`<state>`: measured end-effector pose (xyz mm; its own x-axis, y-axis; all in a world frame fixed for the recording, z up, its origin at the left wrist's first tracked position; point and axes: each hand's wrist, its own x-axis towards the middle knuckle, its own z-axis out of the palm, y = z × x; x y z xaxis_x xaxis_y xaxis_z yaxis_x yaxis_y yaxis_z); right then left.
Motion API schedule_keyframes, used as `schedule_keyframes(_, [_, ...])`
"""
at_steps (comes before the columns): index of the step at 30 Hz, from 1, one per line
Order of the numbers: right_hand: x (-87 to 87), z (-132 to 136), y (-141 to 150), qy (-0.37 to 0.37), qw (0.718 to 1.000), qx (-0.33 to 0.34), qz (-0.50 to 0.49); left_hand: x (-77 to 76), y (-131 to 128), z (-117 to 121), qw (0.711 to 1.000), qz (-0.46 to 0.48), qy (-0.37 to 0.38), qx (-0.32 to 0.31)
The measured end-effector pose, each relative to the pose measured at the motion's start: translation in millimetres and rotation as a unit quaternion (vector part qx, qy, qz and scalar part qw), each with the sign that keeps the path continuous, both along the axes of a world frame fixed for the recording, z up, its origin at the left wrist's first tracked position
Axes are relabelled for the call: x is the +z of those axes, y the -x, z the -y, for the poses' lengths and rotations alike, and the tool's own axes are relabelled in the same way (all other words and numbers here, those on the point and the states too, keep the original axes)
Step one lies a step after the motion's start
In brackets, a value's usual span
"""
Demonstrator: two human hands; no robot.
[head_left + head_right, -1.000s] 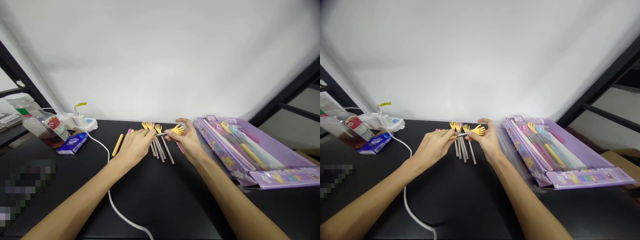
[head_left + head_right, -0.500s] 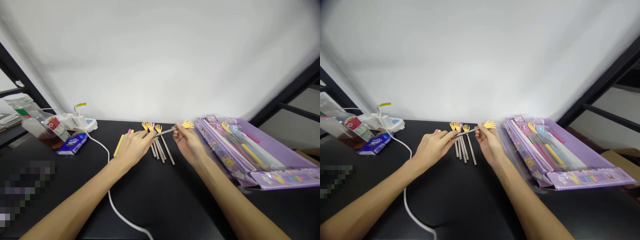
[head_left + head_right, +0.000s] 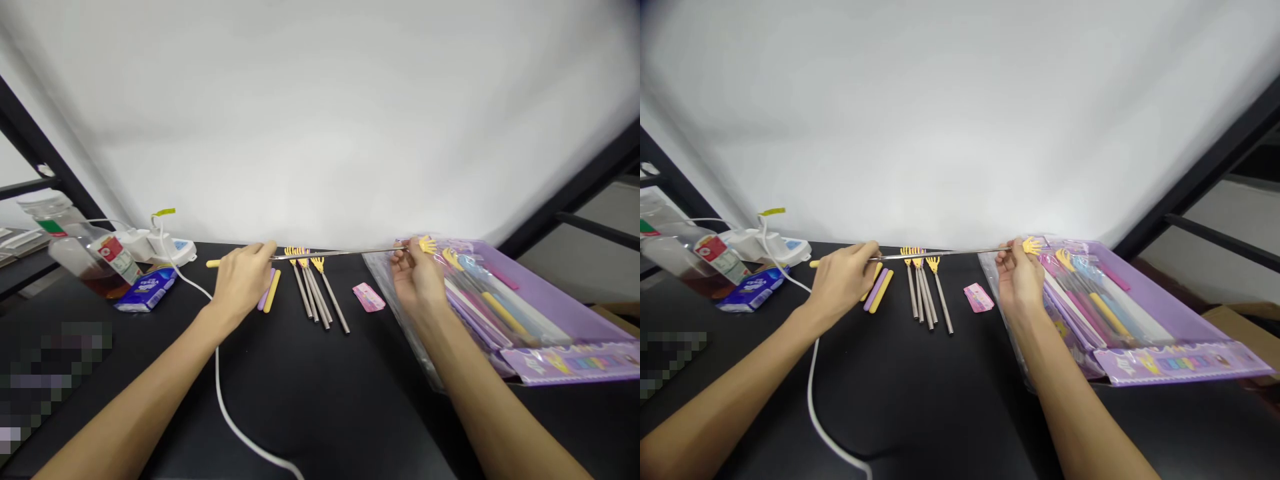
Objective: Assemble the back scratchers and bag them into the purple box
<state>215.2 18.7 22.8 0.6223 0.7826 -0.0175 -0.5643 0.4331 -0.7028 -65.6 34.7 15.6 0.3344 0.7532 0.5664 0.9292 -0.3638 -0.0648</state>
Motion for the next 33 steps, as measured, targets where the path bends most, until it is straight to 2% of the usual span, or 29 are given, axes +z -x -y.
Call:
schedule_keyframes(5, [-11.8,4.4,24.7,-0.003,0.999,0.048,0.01,-10.4,-15.8,9.5,0.983,-0.025,-0.075,-0.164])
schedule_keyframes(8, [-15.0,7.3,39.6,-0.011,0.997,0.065,0.03,-13.5,-21.7,14.3,0.972,-0.026,-0.105,-0.207])
schedule_keyframes(10, [-12.9,6.6,36.8,-0.014,0.997,0.058,0.05,-13.8,-21.1,13.6,0.97,-0.02,-0.117,-0.214])
schedule_keyframes(12, [-7.6,4.4,20.2,-0.017,0.998,0.026,0.063,-13.0,-16.5,9.7,0.971,-0.013,-0.114,-0.208])
schedule_keyframes(16, [5.0,3.0,-37.4,-0.018,0.993,-0.116,0.005,-9.8,-0.3,-2.8,0.988,0.004,-0.089,-0.129])
schedule_keyframes(19, [9.0,6.0,-65.9,-0.015,0.99,-0.141,-0.016,-8.3,7.3,-8.3,0.994,0.009,-0.07,-0.081])
schedule_keyframes(22, [8.0,7.2,-65.8,-0.01,0.993,-0.116,-0.023,-8.8,6.5,-7.3,0.993,0.014,-0.086,-0.078])
schedule_keyframes(26, [6.6,6.2,-51.1,0.001,0.996,-0.086,-0.021,-10.4,0.6,-2.4,0.985,0.014,-0.116,-0.124])
schedule_keyframes(33, [7.4,7.9,-42.9,0.033,0.996,-0.077,-0.017,-12.2,-9.2,3.7,0.973,0.013,-0.14,-0.181])
